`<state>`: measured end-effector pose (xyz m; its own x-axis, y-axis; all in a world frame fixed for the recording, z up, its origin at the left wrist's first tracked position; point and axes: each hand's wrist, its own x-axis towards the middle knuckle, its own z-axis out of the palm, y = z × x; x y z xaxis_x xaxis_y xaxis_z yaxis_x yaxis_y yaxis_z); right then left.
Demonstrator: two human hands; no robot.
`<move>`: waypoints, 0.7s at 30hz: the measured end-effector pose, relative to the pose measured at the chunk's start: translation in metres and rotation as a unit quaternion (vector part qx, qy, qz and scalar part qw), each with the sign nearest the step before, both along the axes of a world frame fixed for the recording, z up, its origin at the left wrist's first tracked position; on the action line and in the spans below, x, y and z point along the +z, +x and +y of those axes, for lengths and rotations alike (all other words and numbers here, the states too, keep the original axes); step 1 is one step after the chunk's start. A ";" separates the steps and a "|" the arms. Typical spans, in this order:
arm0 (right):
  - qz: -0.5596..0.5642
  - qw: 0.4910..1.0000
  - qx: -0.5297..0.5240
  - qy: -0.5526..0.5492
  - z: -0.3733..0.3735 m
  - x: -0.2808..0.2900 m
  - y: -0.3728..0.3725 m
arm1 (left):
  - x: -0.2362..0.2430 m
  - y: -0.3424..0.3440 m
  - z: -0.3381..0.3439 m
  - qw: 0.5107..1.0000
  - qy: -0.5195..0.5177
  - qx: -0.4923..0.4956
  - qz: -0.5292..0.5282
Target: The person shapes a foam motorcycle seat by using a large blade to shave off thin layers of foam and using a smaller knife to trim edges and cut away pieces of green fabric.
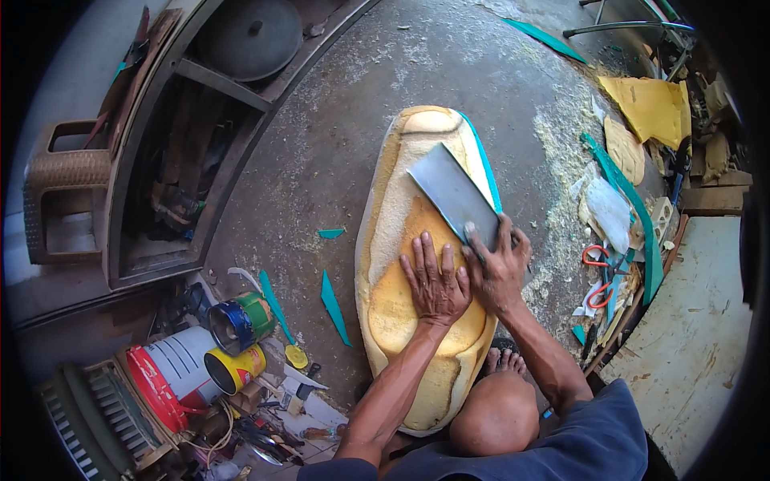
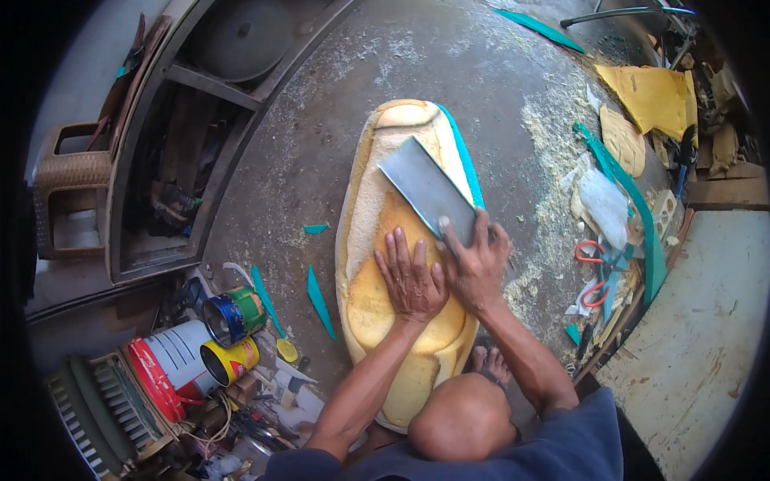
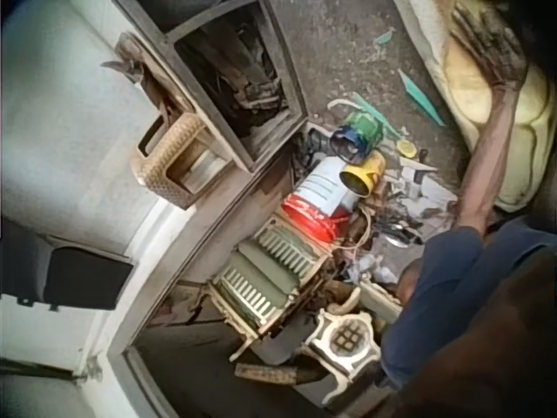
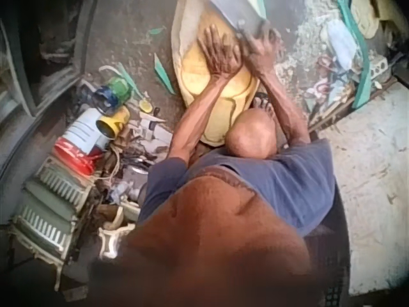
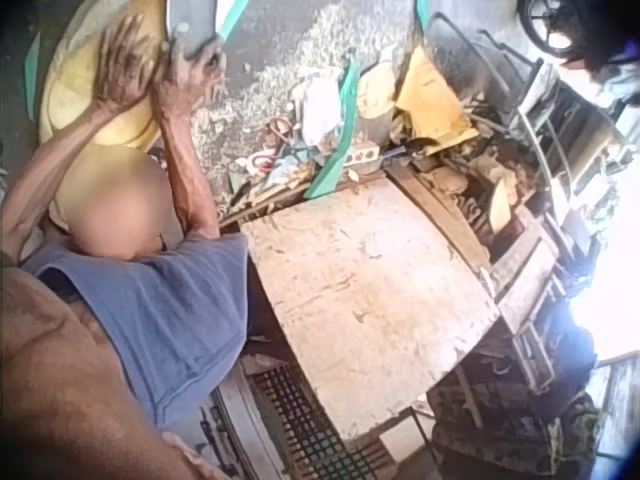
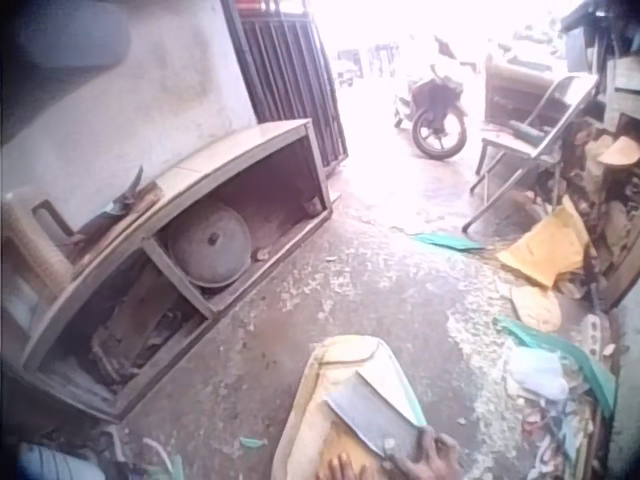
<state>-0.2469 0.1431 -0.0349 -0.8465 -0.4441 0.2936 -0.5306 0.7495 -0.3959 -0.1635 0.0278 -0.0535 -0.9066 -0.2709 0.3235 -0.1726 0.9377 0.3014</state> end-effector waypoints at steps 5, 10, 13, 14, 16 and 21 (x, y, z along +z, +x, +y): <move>0.102 0.995 0.011 0.018 -0.082 0.013 -0.098 | -0.002 0.001 0.002 0.997 0.075 -0.008 0.020; 0.034 0.999 0.017 0.034 -0.014 -0.010 0.010 | -0.002 0.005 -0.009 0.993 0.077 0.012 0.092; 0.074 0.995 0.008 0.062 -0.059 0.012 -0.051 | 0.001 0.005 -0.003 0.988 0.117 0.009 0.097; 0.099 0.993 -0.003 0.071 -0.080 0.021 -0.078 | 0.003 0.003 -0.004 0.985 0.133 0.006 0.107; 0.106 0.992 0.004 0.068 -0.095 0.017 -0.095 | 0.008 0.010 -0.010 0.980 0.161 0.005 0.120; 0.131 0.978 0.148 0.068 -0.063 0.005 -0.054 | 0.015 0.055 -0.089 0.948 0.186 0.249 0.067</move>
